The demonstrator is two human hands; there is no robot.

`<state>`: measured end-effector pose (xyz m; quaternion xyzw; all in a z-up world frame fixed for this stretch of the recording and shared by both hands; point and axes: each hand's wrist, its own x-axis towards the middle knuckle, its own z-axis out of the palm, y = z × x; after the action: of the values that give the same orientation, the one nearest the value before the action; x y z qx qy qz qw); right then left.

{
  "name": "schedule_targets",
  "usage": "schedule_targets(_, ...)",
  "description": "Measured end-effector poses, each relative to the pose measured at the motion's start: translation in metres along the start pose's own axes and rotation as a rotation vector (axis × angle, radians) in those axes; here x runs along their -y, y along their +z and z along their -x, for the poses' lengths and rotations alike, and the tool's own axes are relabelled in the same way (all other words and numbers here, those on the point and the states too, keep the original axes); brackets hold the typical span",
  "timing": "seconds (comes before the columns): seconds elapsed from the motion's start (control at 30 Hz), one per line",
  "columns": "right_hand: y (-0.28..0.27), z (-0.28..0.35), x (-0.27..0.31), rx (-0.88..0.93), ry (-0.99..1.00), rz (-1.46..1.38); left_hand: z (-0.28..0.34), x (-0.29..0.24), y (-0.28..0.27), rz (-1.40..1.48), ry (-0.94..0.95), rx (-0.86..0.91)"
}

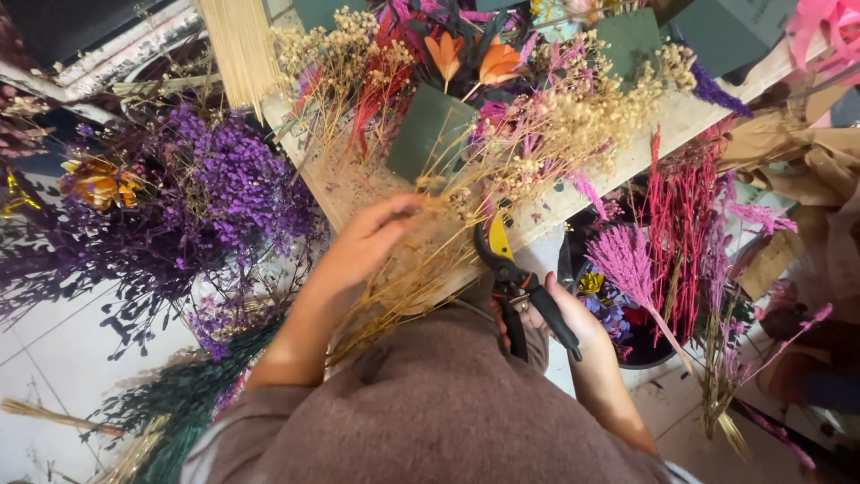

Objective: Selecting, trimming, and inserting dried flowers into floral foam blocks to create an arrangement.

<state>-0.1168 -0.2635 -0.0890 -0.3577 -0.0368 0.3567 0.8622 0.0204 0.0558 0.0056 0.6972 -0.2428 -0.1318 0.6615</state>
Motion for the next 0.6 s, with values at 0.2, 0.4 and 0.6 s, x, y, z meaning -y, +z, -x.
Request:
schedule_targets(0.2, -0.006, -0.001, -0.004, 0.001, -0.004, -0.018, 0.01, -0.071, -0.034, -0.406, 0.0, 0.047)
schedule_targets(0.4, -0.01, -0.001, -0.01, -0.02, -0.043, -0.014, 0.024, -0.094, -0.065, -0.549, 0.066, -0.084)
schedule_targets(0.6, 0.025, -0.001, 0.008, -0.087, -0.076, 0.004, 0.037, -0.085, -0.093, -0.523, 0.07, -0.258)
